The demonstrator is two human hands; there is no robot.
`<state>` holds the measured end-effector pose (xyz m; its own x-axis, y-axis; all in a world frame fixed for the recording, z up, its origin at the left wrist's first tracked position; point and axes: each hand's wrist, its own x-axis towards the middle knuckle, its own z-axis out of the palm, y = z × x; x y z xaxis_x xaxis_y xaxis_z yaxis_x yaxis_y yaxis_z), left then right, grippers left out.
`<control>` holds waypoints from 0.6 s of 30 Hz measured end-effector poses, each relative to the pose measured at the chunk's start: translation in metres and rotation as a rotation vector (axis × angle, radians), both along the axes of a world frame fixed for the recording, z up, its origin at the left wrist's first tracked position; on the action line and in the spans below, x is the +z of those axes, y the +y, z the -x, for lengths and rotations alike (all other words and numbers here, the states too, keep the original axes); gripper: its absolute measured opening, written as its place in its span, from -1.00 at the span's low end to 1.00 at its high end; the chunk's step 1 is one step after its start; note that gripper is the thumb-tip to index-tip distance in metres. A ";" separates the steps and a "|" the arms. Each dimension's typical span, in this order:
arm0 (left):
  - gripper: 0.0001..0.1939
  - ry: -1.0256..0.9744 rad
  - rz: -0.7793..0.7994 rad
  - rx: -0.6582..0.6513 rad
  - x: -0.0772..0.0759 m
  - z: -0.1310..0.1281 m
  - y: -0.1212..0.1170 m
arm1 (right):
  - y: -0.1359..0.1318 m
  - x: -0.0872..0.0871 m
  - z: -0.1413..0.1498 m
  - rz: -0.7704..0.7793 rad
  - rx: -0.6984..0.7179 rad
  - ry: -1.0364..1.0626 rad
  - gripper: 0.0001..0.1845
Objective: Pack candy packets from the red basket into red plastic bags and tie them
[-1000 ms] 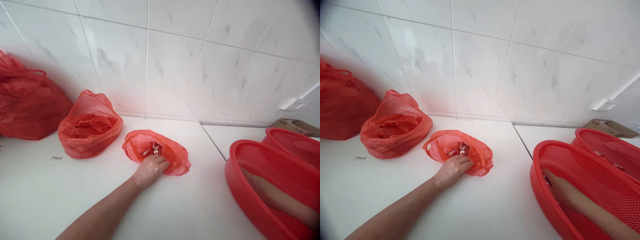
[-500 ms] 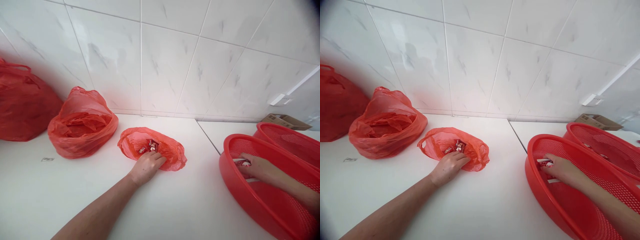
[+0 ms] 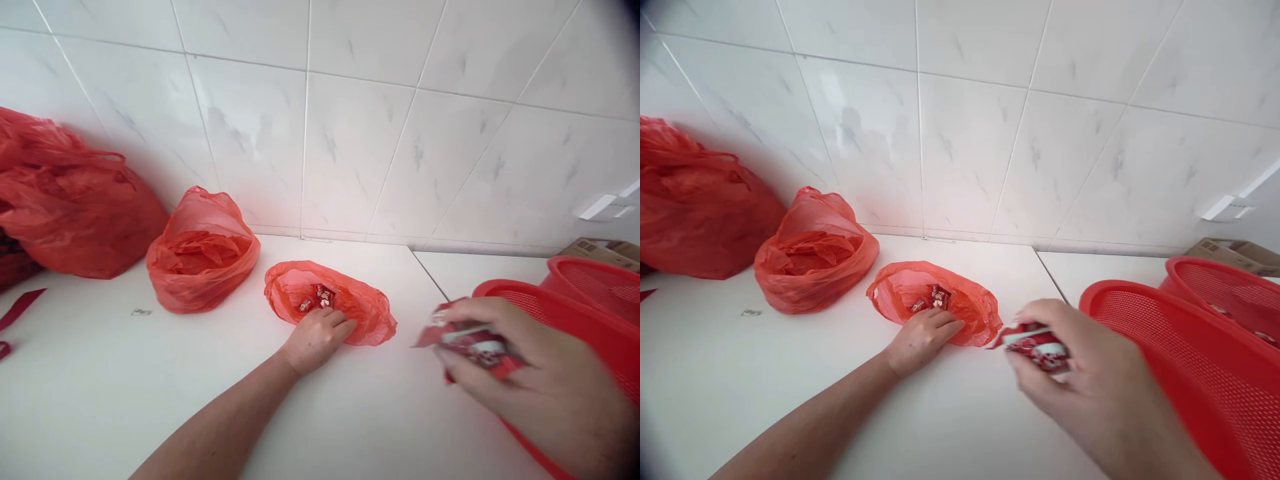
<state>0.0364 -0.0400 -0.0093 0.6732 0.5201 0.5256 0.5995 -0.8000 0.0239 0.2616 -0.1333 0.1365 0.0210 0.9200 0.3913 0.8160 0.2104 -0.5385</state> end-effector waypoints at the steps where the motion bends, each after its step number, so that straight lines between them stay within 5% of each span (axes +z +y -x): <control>1: -0.74 -0.035 -0.039 0.001 0.003 0.002 0.000 | 0.003 -0.003 0.019 0.075 0.077 0.034 -0.73; 5: -0.81 -0.247 -0.263 0.101 0.024 0.024 -0.001 | 0.030 -0.013 0.073 0.311 0.254 0.307 -0.88; 10: -0.74 -0.421 -0.477 0.499 0.042 0.065 -0.003 | 0.068 -0.048 0.103 0.430 0.396 0.443 -0.89; 14: -0.52 -0.438 -0.406 0.675 0.040 0.077 -0.001 | 0.101 -0.078 0.118 0.509 0.443 0.446 -0.90; 18: -0.46 -0.428 -0.214 0.751 0.030 0.075 0.005 | 0.127 -0.090 0.125 0.412 0.322 0.361 -0.71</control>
<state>-0.0390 -0.0353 0.0204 -0.0821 0.6074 0.7901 0.9416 -0.2125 0.2613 0.1364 -0.0060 0.0469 -0.2176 0.9758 0.0234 0.4983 0.1316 -0.8570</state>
